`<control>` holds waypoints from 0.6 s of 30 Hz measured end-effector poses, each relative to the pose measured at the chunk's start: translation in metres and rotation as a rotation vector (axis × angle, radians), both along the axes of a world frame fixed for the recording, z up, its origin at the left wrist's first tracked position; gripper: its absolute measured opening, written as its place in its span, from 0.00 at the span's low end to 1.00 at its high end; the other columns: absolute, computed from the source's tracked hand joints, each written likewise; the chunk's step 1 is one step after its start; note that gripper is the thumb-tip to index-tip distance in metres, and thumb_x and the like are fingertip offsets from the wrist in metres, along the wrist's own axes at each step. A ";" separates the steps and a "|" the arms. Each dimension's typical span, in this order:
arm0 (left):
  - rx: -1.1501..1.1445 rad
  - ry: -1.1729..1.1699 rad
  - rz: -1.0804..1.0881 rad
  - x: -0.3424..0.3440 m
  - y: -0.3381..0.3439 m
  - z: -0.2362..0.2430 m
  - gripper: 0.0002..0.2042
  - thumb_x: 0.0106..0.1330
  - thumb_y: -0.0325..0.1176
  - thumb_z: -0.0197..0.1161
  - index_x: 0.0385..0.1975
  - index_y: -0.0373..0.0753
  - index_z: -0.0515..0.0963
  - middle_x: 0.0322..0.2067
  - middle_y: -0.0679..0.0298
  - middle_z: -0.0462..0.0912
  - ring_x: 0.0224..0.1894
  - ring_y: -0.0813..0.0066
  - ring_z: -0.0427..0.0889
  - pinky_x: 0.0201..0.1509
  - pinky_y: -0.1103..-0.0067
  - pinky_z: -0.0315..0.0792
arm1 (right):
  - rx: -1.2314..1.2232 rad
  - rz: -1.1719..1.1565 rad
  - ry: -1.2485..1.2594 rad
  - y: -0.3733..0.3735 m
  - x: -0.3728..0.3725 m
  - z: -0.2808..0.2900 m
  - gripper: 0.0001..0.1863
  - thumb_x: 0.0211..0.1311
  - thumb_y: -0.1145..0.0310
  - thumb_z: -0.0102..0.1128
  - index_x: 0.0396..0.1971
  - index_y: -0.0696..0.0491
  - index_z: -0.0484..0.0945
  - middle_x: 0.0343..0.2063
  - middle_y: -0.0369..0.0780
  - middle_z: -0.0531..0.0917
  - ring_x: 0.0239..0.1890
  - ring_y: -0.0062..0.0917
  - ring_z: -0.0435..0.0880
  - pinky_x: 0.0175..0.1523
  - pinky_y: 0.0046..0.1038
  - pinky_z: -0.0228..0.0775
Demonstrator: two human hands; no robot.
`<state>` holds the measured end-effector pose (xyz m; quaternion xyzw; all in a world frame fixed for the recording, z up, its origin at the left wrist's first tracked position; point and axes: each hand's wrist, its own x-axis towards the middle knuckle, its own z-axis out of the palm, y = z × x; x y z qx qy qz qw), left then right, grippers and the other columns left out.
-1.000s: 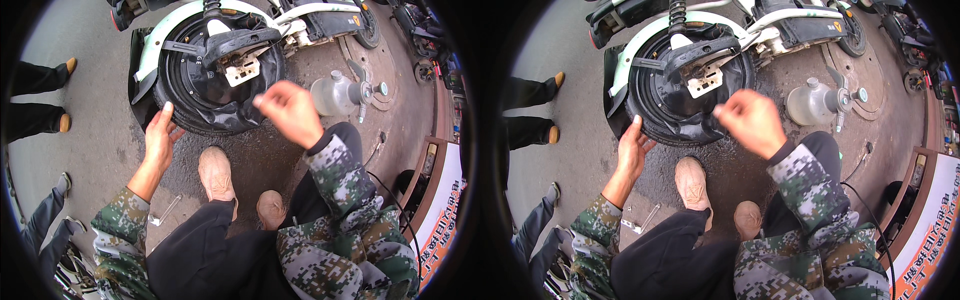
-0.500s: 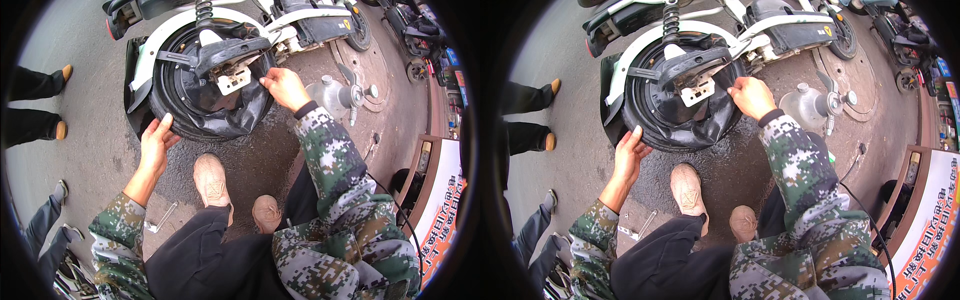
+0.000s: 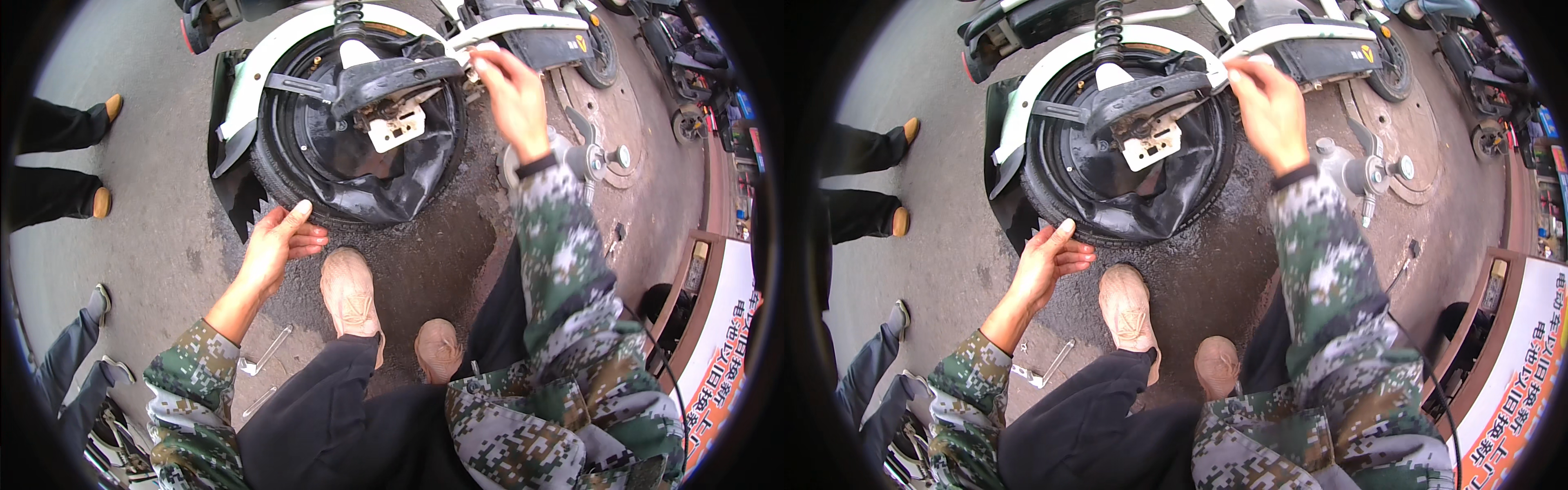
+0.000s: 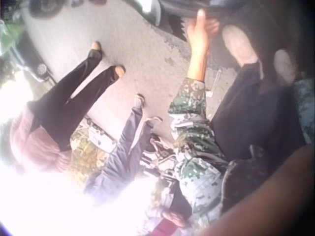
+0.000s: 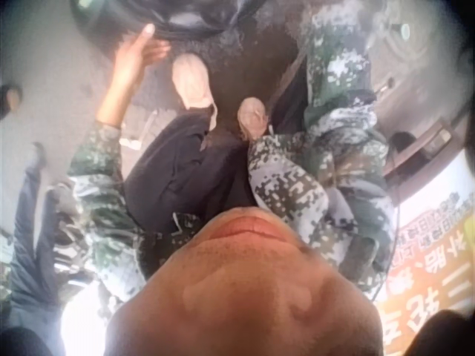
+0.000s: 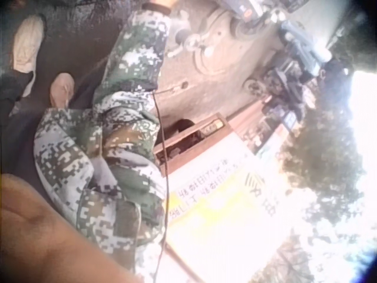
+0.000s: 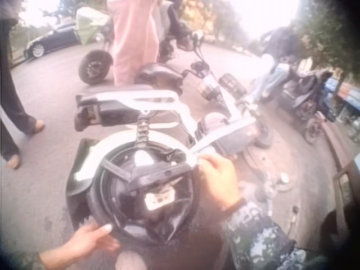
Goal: The person removes the inner tube from an electric scooter tire, inspects the tire and rim, and then reinserts the inner tube into the tire. The scooter is lying on its side on a paved street.
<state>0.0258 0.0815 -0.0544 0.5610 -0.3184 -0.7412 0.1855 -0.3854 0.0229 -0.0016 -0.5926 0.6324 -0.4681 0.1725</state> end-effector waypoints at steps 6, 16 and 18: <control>0.019 0.012 0.015 -0.005 -0.002 0.004 0.27 0.80 0.52 0.70 0.54 0.29 0.72 0.42 0.48 0.91 0.42 0.63 0.94 0.47 0.74 0.90 | 0.669 0.428 0.267 -0.103 0.011 0.026 0.33 0.82 0.42 0.47 0.55 0.52 0.94 0.55 0.46 0.94 0.60 0.36 0.90 0.71 0.36 0.73; -0.087 -0.068 -0.009 0.004 -0.008 -0.003 0.27 0.79 0.55 0.71 0.47 0.29 0.80 0.38 0.52 0.92 0.38 0.67 0.94 0.43 0.77 0.87 | 0.319 0.084 0.393 -0.099 0.023 0.054 0.35 0.76 0.34 0.59 0.48 0.54 0.94 0.40 0.43 0.96 0.44 0.31 0.95 0.53 0.36 0.83; -0.115 -0.064 -0.021 0.007 -0.010 -0.006 0.27 0.78 0.56 0.71 0.46 0.30 0.80 0.37 0.53 0.92 0.36 0.68 0.93 0.43 0.77 0.87 | 0.130 -0.098 0.152 -0.064 0.003 0.064 0.32 0.75 0.39 0.63 0.45 0.57 0.93 0.39 0.42 0.96 0.38 0.27 0.94 0.47 0.33 0.83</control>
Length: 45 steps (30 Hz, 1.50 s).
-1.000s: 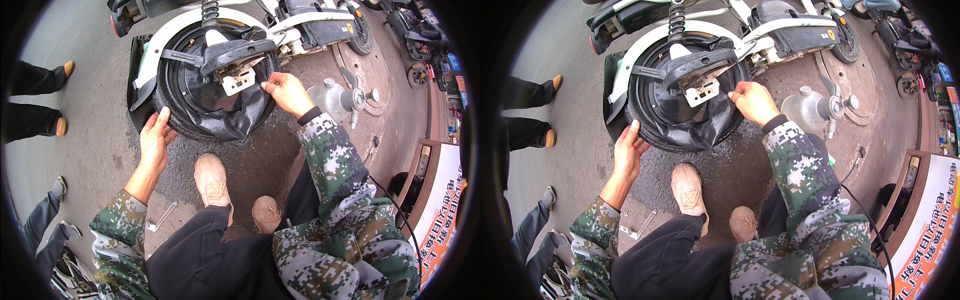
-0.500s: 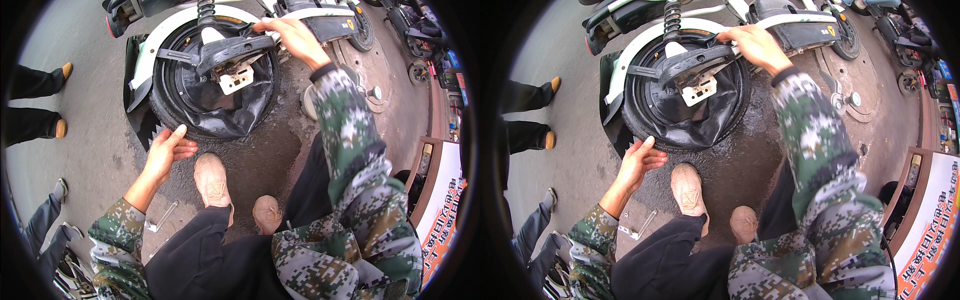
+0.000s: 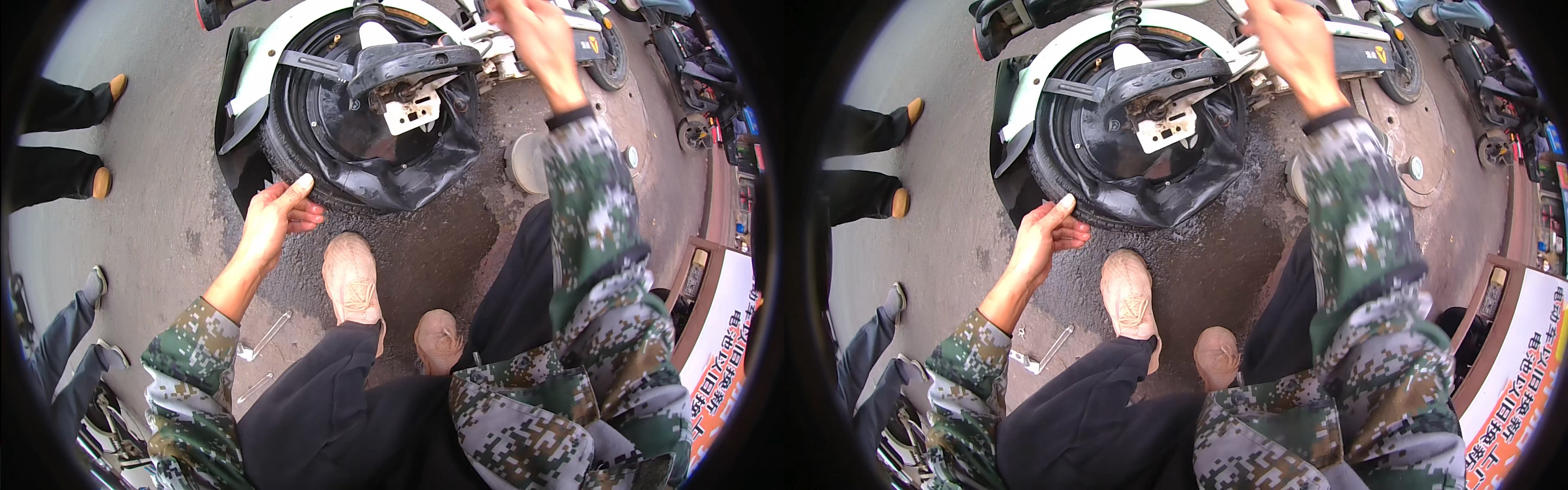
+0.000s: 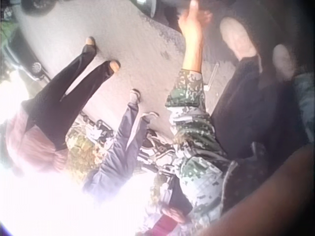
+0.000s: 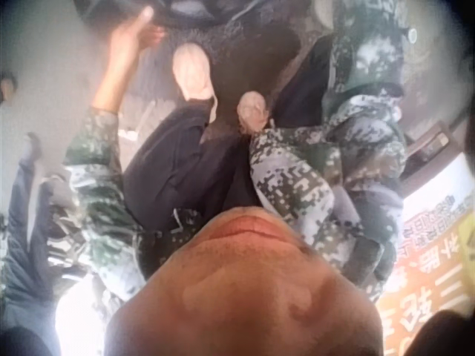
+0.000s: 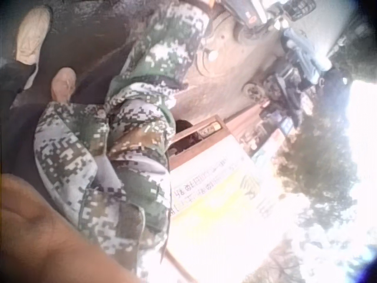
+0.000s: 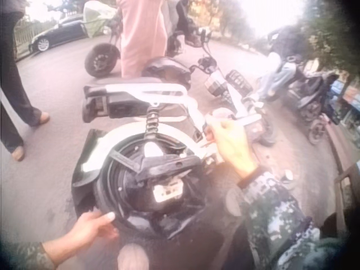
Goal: The person removes the inner tube from an electric scooter tire, inspects the tire and rim, and then reinserts the inner tube into the tire. The scooter is lying on its side on a paved street.
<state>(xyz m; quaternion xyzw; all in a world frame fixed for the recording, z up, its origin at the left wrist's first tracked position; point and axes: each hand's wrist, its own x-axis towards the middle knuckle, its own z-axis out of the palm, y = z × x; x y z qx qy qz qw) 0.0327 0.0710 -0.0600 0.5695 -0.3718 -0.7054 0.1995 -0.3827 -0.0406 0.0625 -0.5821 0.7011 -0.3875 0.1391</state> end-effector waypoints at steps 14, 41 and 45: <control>-0.127 -0.056 0.250 -0.006 -0.019 0.007 0.23 0.77 0.63 0.69 0.37 0.48 0.79 0.32 0.75 0.78 0.37 0.81 0.81 0.48 0.75 0.77 | 0.434 0.205 -0.005 0.138 0.027 -0.105 0.08 0.61 0.75 0.67 0.39 0.61 0.86 0.32 0.52 0.90 0.40 0.50 0.93 0.50 0.43 0.84; -0.223 -0.141 0.349 -0.004 -0.019 -0.005 0.22 0.78 0.57 0.72 0.40 0.41 0.80 0.29 0.73 0.77 0.32 0.82 0.79 0.41 0.78 0.80 | 0.504 0.596 -0.443 0.204 0.087 -0.056 0.06 0.71 0.74 0.72 0.44 0.58 0.89 0.36 0.42 0.94 0.40 0.24 0.93 0.50 0.31 0.85; -0.353 -0.411 -0.461 -0.019 0.039 0.038 0.09 0.75 0.34 0.73 0.38 0.34 0.86 0.33 0.66 0.85 0.37 0.76 0.86 0.45 0.73 0.80 | 0.216 0.443 0.022 0.170 0.039 -0.049 0.17 0.63 0.77 0.77 0.52 0.56 0.89 0.47 0.43 0.90 0.51 0.34 0.90 0.59 0.36 0.83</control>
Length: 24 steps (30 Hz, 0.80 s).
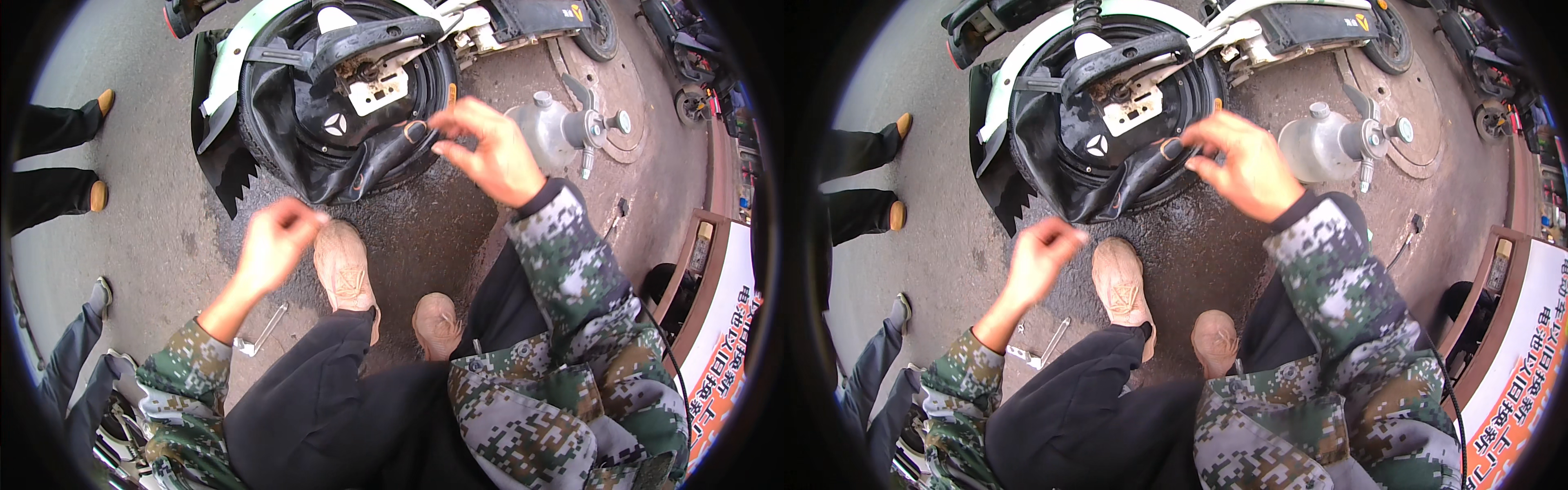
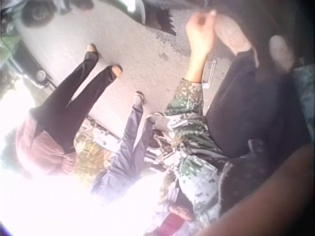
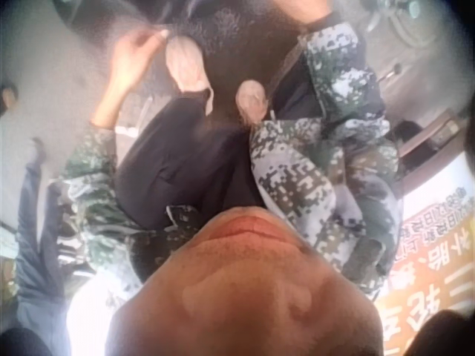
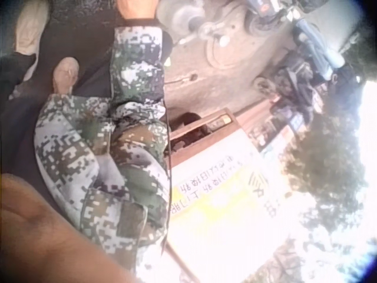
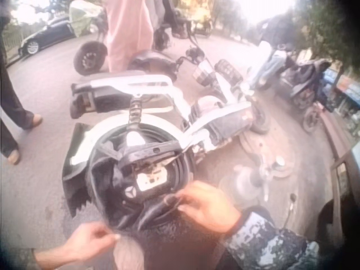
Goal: The person removes the inner tube from an electric scooter tire, inspects the tire and rim, and then reinserts the inner tube into the tire. The scooter is lying on its side on a paved street.
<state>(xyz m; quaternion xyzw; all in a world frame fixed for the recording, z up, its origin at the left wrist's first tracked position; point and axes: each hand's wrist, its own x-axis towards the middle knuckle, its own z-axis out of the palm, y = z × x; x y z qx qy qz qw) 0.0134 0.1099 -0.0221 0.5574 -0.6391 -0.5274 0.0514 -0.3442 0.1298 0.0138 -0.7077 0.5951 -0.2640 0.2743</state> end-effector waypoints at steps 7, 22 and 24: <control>-0.608 0.108 -0.439 -0.034 -0.027 0.013 0.11 0.75 0.35 0.72 0.49 0.34 0.88 0.46 0.54 0.90 0.49 0.53 0.90 0.57 0.61 0.80 | -0.110 0.200 0.152 -0.044 -0.003 -0.034 0.15 0.60 0.68 0.80 0.45 0.53 0.88 0.40 0.41 0.88 0.46 0.40 0.86 0.55 0.39 0.81; -0.930 -0.346 -0.726 -0.070 -0.023 -0.015 0.35 0.50 0.39 0.87 0.59 0.34 0.82 0.52 0.56 0.81 0.60 0.51 0.78 0.68 0.60 0.71 | 0.264 0.016 -0.138 -0.052 -0.004 -0.043 0.13 0.69 0.69 0.80 0.42 0.57 0.82 0.29 0.26 0.79 0.34 0.12 0.76 0.42 0.21 0.73; -0.951 -0.341 -0.682 -0.073 -0.024 -0.019 0.32 0.50 0.38 0.86 0.55 0.34 0.82 0.51 0.55 0.81 0.58 0.52 0.79 0.66 0.59 0.72 | 0.216 0.007 -0.138 -0.051 -0.002 -0.047 0.14 0.68 0.67 0.81 0.40 0.57 0.82 0.28 0.29 0.80 0.32 0.15 0.76 0.41 0.25 0.74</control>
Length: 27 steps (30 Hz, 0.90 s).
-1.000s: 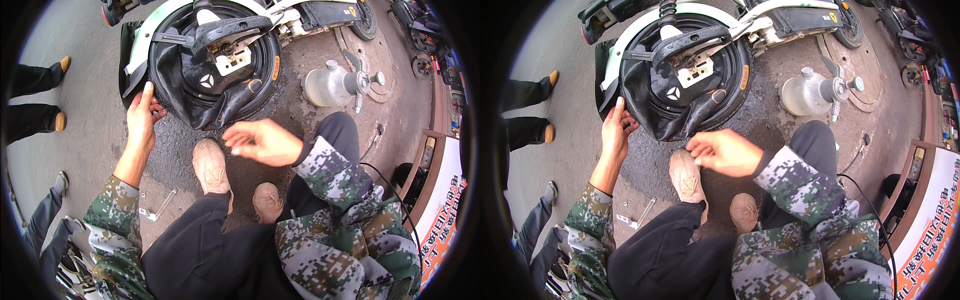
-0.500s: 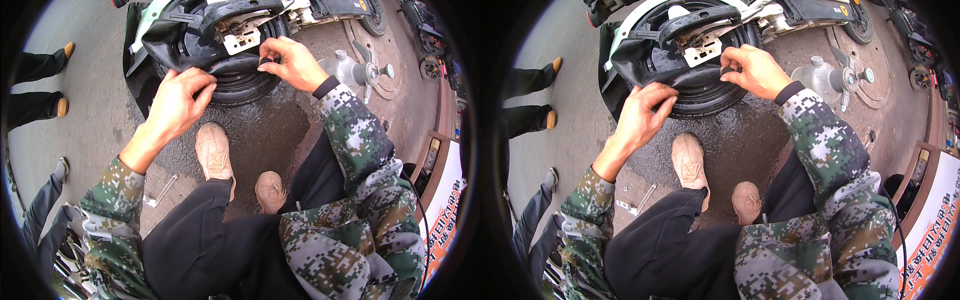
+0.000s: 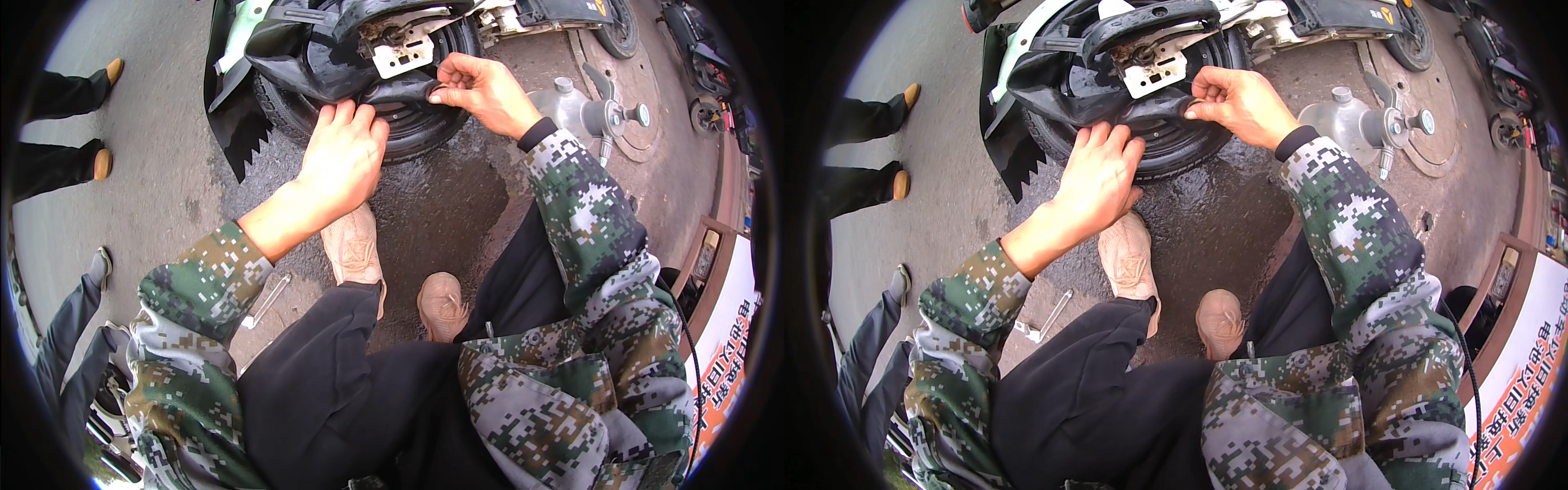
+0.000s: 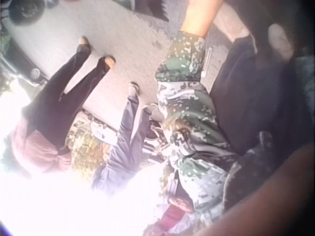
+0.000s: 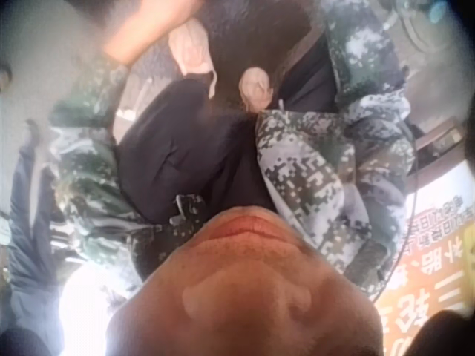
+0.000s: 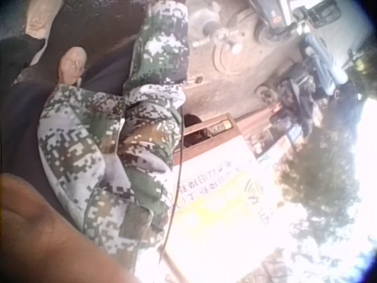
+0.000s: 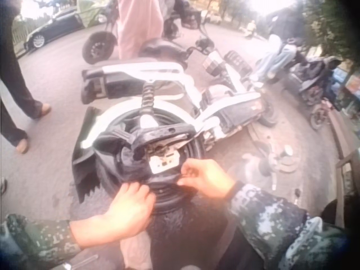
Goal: The person removes the inner tube from an electric scooter tire, inspects the tire and rim, and then reinserts the inner tube into the tire. The scooter is lying on its side on a paved street.
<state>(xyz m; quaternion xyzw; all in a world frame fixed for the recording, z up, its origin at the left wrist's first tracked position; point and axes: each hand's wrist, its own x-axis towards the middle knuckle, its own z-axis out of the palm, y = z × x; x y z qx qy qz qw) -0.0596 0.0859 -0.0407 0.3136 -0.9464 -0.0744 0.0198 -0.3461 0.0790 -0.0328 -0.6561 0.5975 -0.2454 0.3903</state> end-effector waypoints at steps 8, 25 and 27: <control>0.133 0.165 -0.006 -0.012 -0.007 0.025 0.26 0.50 0.29 0.83 0.49 0.32 0.81 0.46 0.51 0.82 0.54 0.48 0.80 0.62 0.59 0.73 | -0.278 0.109 0.264 -0.001 0.009 0.001 0.16 0.63 0.59 0.79 0.35 0.54 0.82 0.29 0.44 0.86 0.35 0.43 0.88 0.42 0.42 0.79; 0.088 -0.011 -0.090 -0.021 -0.019 0.047 0.35 0.54 0.40 0.86 0.59 0.29 0.79 0.43 0.49 0.87 0.52 0.49 0.85 0.62 0.61 0.76 | 0.398 0.549 0.435 -0.021 0.029 0.053 0.29 0.60 0.46 0.71 0.42 0.61 0.93 0.37 0.52 0.93 0.43 0.45 0.93 0.53 0.42 0.82; 0.085 -0.056 -0.100 -0.024 -0.023 0.044 0.30 0.53 0.45 0.86 0.49 0.30 0.85 0.39 0.52 0.87 0.48 0.52 0.86 0.59 0.62 0.77 | 0.324 0.468 0.364 -0.011 0.018 0.047 0.25 0.59 0.54 0.73 0.47 0.60 0.92 0.37 0.51 0.94 0.42 0.43 0.93 0.52 0.40 0.83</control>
